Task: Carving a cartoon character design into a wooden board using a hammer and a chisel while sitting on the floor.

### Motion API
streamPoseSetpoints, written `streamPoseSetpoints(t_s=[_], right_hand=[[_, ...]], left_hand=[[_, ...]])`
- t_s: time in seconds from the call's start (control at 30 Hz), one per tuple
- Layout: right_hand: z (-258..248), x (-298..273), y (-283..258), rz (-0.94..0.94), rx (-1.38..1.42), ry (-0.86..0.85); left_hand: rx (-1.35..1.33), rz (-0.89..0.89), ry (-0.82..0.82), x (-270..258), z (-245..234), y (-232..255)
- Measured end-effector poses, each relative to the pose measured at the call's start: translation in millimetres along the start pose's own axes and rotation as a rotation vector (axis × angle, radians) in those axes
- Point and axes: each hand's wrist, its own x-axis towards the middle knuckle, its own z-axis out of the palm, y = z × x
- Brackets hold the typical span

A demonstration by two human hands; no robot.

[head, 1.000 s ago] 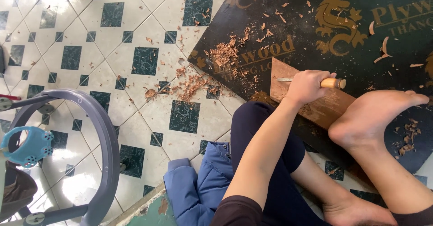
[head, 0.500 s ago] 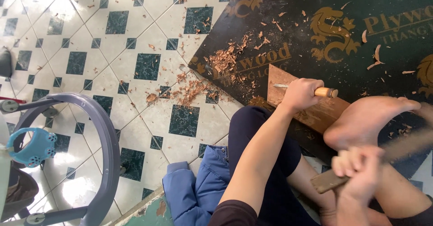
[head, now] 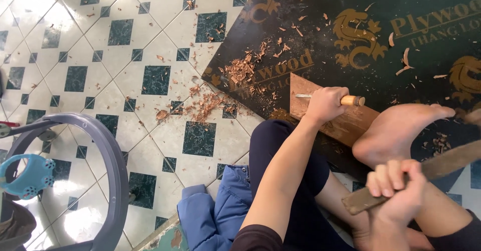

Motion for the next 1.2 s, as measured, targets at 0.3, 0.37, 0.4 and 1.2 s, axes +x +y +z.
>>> streamPoseSetpoints(t_s=[0.3,0.37,0.4,1.2], right_hand=[[11.9,12.5,14.3,0.291,-0.027,-0.086],[23.8,9.7,10.8,0.206,-0.033,0.005],[19.6,10.5,15.6,0.206,-0.031,0.008],[26.4,6.8,23.0,0.170,0.022,0.125]], left_hand=[[0.043,0.023,0.018,-6.1,1.0,-4.0],[0.035,0.021,0.027,-2.3,0.2,-4.5],[0.034,0.022,0.024,-3.5,1.0,-5.0],[0.072,0.049,0.069,-3.2,0.6,-8.2]])
